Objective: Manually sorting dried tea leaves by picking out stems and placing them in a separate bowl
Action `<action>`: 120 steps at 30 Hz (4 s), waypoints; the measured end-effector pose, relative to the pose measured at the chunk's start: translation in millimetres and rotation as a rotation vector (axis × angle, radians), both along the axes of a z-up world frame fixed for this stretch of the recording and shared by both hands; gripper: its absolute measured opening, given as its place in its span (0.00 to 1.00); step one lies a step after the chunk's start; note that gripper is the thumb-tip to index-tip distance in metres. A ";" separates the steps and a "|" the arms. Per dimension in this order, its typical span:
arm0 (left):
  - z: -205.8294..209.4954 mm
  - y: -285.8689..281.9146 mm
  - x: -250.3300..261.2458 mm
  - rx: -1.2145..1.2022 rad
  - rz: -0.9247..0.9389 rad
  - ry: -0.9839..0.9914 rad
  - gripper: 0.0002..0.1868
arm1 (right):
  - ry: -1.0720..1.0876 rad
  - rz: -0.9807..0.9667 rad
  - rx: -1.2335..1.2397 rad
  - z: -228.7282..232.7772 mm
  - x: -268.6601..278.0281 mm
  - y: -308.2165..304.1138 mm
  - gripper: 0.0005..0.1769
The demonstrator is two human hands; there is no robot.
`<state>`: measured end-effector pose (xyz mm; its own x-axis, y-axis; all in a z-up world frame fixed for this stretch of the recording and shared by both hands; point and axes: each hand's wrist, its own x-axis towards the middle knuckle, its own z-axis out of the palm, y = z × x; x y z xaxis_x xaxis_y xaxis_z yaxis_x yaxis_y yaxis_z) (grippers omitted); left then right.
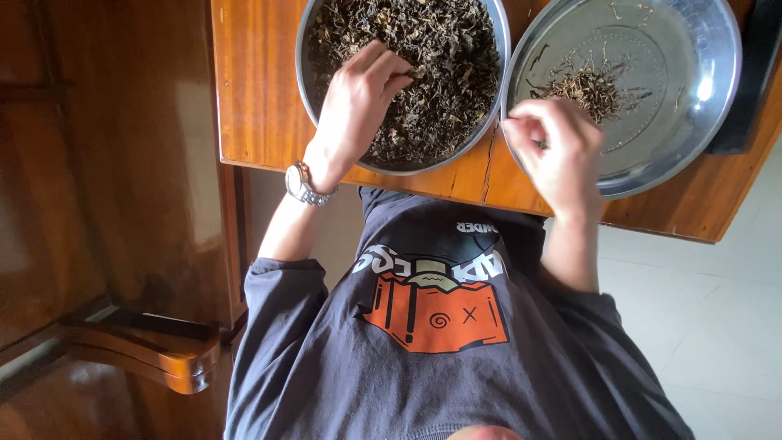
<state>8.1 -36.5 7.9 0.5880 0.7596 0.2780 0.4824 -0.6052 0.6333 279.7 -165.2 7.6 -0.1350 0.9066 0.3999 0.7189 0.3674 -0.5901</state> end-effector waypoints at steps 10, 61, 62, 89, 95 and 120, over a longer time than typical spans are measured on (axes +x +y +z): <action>-6.2 -21.2 -5.5 0.085 -0.011 -0.016 0.05 | -0.042 0.069 0.079 -4.0 -78.4 56.8 0.11; -9.5 -0.1 -24.5 0.088 0.192 0.356 0.09 | -0.006 -0.348 -0.002 -32.7 66.8 -52.5 0.23; -9.4 0.1 -25.0 0.051 0.200 0.322 0.07 | -0.003 -0.334 0.001 -34.5 67.6 -51.7 0.24; 3.9 -69.0 -3.4 0.077 -0.095 -0.056 0.07 | 0.010 0.144 -0.138 6.8 -86.6 21.4 0.06; 0.2 -68.9 3.0 0.164 -0.124 -0.025 0.05 | 0.012 0.156 -0.164 -1.8 -81.3 19.1 0.09; -7.3 -48.2 -31.6 0.106 0.267 0.351 0.08 | -0.073 -0.256 0.035 -12.6 65.9 -34.2 0.08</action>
